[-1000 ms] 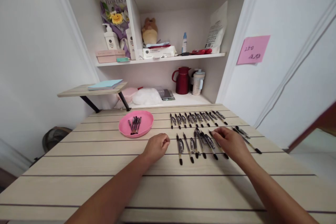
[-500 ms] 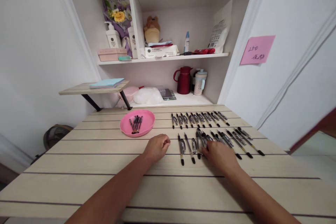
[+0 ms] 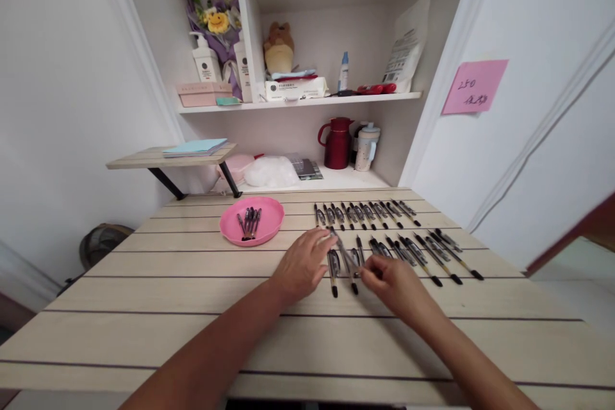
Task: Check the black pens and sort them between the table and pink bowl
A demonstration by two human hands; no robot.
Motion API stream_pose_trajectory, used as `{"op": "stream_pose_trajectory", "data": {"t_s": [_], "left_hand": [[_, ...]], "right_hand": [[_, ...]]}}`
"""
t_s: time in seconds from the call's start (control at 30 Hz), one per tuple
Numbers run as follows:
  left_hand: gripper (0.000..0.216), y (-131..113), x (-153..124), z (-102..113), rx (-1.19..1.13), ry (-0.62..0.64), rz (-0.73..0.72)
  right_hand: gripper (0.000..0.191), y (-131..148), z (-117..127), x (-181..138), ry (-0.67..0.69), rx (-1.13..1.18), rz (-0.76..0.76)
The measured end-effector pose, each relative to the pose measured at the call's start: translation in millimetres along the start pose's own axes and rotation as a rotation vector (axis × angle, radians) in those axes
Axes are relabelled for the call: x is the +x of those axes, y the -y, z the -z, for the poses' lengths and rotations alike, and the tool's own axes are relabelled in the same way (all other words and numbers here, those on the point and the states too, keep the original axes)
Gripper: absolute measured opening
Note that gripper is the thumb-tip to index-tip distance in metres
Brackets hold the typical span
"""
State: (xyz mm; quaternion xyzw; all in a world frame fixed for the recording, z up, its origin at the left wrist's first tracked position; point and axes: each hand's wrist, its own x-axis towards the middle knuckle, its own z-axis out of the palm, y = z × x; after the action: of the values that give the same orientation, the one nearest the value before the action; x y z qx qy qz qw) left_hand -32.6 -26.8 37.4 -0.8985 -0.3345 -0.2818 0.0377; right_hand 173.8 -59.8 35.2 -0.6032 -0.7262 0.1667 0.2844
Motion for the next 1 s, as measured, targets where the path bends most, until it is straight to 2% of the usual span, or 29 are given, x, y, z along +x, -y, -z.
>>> {"op": "stream_pose_trajectory", "data": {"t_s": [0.1,0.2,0.27,0.37,0.43,0.53,0.67,0.8,1.0], "left_hand": [[0.034,-5,-1,3,0.102,0.096,-0.141],[0.024,3,-6,5,0.153,0.194,-0.190],[0.023,13,-8,8,0.141,0.192,-0.127],[0.024,27,-9,13,0.041,0.112,0.049],[0.025,33,-9,16,-0.044,0.057,0.160],[0.027,35,-10,15,-0.123,0.028,0.259],[0.027,34,-13,12,-0.149,0.052,0.285],[0.026,35,-14,11,-0.148,0.086,0.296],[0.026,37,-13,11,-0.141,0.114,0.295]], "right_hand": [[0.025,23,-22,-17,0.076,0.126,0.082],[0.032,25,-29,-27,0.114,0.183,0.080],[0.032,12,-23,-27,0.086,0.118,0.044],[0.023,-18,-4,-23,-0.010,-0.164,-0.093],[0.021,-36,7,-19,-0.033,-0.322,-0.167],[0.020,-48,13,-13,-0.038,-0.438,-0.209],[0.020,-47,5,-4,-0.030,-0.478,-0.177],[0.019,-44,-3,3,0.034,-0.531,-0.136],[0.021,-47,-1,5,0.027,-0.622,-0.217]]}}
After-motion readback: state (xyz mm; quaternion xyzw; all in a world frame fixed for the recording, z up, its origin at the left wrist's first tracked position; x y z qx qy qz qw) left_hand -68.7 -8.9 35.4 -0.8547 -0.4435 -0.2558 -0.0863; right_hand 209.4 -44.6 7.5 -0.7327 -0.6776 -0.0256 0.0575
